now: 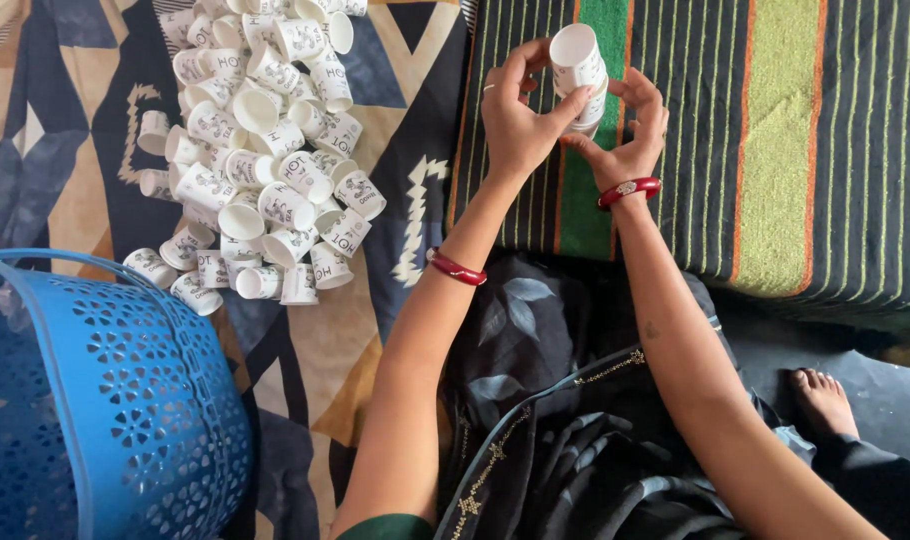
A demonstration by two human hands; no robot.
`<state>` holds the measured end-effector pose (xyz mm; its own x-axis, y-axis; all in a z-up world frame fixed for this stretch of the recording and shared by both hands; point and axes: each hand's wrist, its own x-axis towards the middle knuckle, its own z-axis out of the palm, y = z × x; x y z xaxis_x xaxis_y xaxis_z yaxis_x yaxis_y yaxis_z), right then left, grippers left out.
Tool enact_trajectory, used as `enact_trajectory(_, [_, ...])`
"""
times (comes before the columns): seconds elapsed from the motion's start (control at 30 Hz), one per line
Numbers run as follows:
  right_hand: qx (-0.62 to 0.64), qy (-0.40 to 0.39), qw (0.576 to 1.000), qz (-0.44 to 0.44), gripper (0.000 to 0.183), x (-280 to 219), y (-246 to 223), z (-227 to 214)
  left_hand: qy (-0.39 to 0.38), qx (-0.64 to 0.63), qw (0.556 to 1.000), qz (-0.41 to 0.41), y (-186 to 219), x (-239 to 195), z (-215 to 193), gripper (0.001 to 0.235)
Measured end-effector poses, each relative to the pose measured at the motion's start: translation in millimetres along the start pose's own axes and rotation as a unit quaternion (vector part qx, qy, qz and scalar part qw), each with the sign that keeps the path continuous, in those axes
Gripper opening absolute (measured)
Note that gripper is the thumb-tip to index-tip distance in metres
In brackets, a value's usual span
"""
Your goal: The person is stacking and packing small paper cups into plastic sleeves.
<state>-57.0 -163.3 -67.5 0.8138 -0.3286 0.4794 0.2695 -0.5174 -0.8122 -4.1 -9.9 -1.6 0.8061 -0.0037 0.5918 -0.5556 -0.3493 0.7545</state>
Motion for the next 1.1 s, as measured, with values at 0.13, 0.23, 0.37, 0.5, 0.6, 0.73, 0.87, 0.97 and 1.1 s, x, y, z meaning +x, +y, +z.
enact_trajectory(0.13, [0.007,-0.004,1.0,0.025,0.106,0,-2,0,-0.008,0.007,0.999,0.031,-3,-4,4,0.057])
enact_trajectory(0.23, [0.009,-0.009,0.999,0.032,0.106,0,-1,1,-0.013,0.004,0.999,0.046,-3,-4,5,0.058])
enact_trajectory(0.37, [0.009,-0.018,0.999,0.03,0.107,-1,6,3,-0.031,0.019,0.999,0.04,-3,-6,8,0.058])
enact_trajectory(0.5, [-0.012,-0.036,0.999,0.006,0.115,3,15,2,-0.035,0.039,0.998,0.034,-4,-10,8,0.059])
enact_trajectory(0.6, [-0.007,-0.105,0.994,0.012,0.127,8,11,-6,-0.037,0.047,0.998,0.025,-9,-14,11,0.058])
enact_trajectory(0.73, [-0.013,-0.132,0.991,0.028,0.123,7,16,-7,-0.041,0.04,0.998,0.016,-14,-17,12,0.058])
enact_trajectory(0.87, [-0.016,-0.113,0.993,0.042,0.112,7,16,-5,-0.047,0.044,0.998,-0.006,-17,-23,13,0.055])
enact_trajectory(0.97, [-0.024,-0.113,0.993,0.031,0.107,7,5,-7,-0.046,0.046,0.998,-0.015,-17,-24,13,0.057])
enact_trajectory(1.1, [-0.03,-0.099,0.994,0.028,0.105,6,13,-5,-0.045,0.033,0.998,0.016,-12,-23,9,0.057])
